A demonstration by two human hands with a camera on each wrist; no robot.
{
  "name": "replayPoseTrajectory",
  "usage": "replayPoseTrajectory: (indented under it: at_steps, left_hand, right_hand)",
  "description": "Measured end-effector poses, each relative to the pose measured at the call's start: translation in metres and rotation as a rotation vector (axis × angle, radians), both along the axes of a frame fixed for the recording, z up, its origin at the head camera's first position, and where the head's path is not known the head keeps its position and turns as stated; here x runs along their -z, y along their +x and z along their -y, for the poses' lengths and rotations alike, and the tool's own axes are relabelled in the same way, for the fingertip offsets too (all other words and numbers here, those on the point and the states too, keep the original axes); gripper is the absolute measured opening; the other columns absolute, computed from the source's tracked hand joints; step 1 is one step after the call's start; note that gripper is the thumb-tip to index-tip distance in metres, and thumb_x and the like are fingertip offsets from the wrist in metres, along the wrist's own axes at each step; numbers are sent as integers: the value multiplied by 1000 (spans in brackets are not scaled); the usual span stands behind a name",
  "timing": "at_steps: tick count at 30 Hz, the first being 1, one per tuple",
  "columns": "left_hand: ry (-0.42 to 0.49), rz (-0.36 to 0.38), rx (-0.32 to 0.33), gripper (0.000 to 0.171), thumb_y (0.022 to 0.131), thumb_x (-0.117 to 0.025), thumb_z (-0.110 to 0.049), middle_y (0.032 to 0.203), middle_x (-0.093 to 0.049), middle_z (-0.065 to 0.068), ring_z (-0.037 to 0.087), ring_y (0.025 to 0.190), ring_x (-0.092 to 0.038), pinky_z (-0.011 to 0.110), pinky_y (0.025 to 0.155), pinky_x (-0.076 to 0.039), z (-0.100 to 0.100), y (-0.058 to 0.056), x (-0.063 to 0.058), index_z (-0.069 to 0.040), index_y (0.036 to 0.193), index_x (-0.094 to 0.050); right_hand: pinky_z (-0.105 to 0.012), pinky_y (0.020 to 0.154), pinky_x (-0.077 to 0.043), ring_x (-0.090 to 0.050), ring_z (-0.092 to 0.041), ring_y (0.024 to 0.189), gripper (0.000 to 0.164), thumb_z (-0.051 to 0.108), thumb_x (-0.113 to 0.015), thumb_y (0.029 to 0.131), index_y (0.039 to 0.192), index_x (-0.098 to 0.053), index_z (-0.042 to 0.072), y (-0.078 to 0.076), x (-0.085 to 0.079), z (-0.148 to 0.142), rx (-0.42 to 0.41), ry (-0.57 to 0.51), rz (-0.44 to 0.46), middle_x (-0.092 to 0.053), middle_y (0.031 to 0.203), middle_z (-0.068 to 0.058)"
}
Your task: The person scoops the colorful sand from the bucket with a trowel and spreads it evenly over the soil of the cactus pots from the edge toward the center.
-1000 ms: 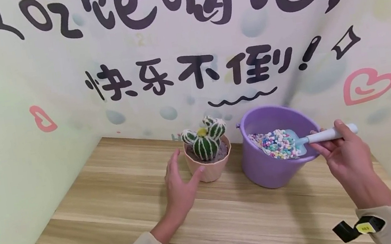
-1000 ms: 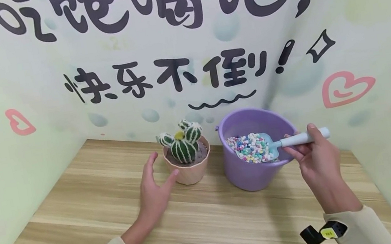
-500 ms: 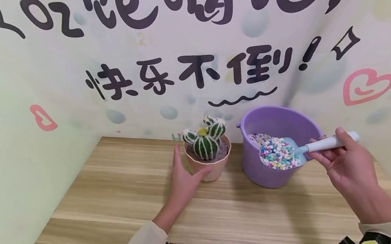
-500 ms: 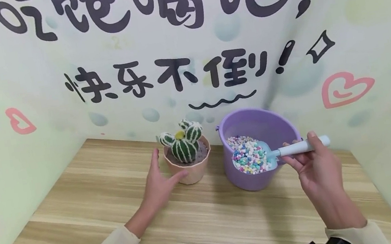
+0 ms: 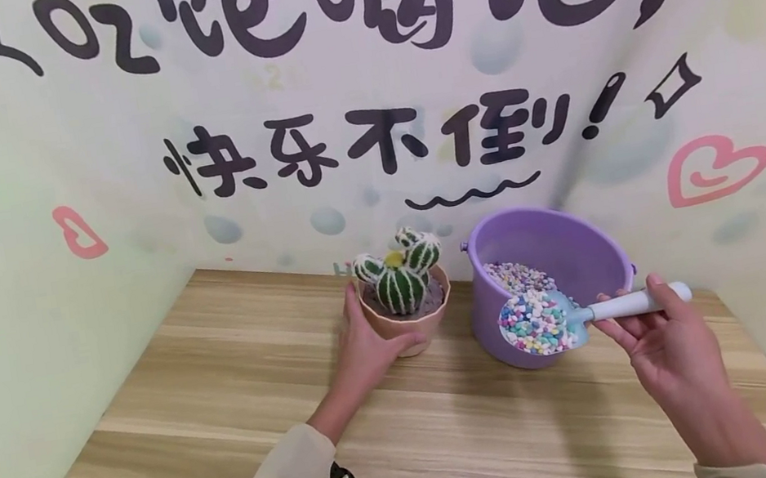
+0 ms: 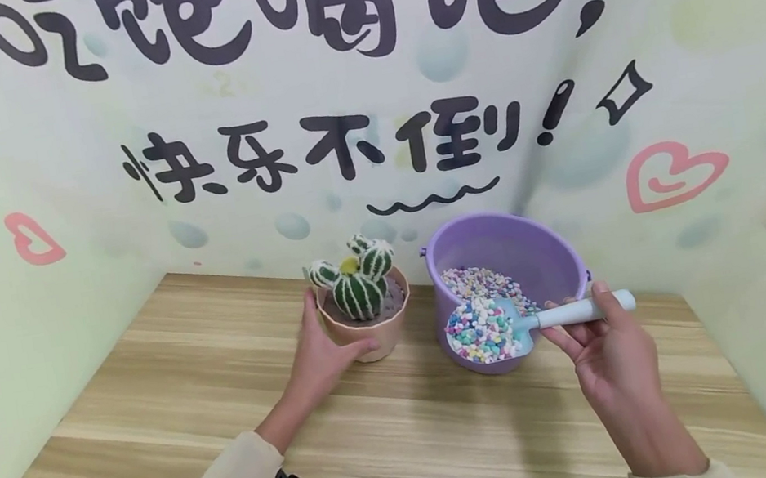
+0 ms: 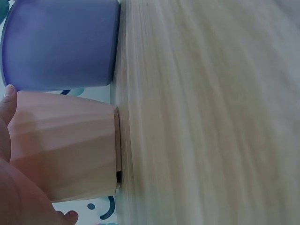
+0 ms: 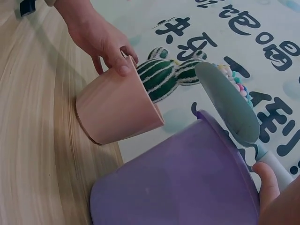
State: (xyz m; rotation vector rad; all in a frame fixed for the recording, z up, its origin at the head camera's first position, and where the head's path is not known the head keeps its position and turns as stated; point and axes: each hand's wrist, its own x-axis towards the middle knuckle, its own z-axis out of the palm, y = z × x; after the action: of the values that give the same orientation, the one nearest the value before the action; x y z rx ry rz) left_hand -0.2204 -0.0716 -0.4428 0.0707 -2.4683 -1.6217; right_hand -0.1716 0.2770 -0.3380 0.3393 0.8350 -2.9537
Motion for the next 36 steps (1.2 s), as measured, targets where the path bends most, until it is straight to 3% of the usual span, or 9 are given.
replayPoseTrajectory:
  at_steps: [7, 12, 16, 36]
  left_hand:
    - [24, -73, -17, 137, 57, -93, -43, 160, -19, 13, 34, 143, -26, 55, 113, -27, -6, -5, 1, -16, 157, -3]
    - [45, -95, -40, 133, 58, -93, -41, 156, -26, 15, 34, 140, -32, 53, 113, -30, -7, -7, 3, -14, 156, -8]
    - [40, -95, -22, 129, 58, -93, -40, 156, -28, 14, 33, 140, -34, 53, 112, -31, -7, -5, 5, -15, 155, -11]
    - [16, -108, 99, 124, 60, -93, -37, 155, -31, 11, 30, 140, -34, 51, 113, -31, -4, 19, 4, -18, 155, -15]
  right_hand:
    - [-56, 80, -54, -69, -40, 93, 15, 19, -57, 98, 108, -48, 11, 4, 4, 2, 5, -10, 10, -58, 91, -15]
    - [-57, 81, -53, -69, -38, 94, 15, 20, -57, 99, 107, -48, 11, 7, 7, 6, 7, -19, 22, -60, 96, -15]
    - [-57, 82, -53, -69, -35, 96, 15, 19, -57, 99, 108, -48, 10, 10, 11, 8, 6, -33, 19, -63, 101, -15]
    - [-55, 81, -54, -70, -35, 91, 12, 19, -58, 98, 108, -53, 14, 18, 27, 25, 36, -28, 74, -60, 99, -11]
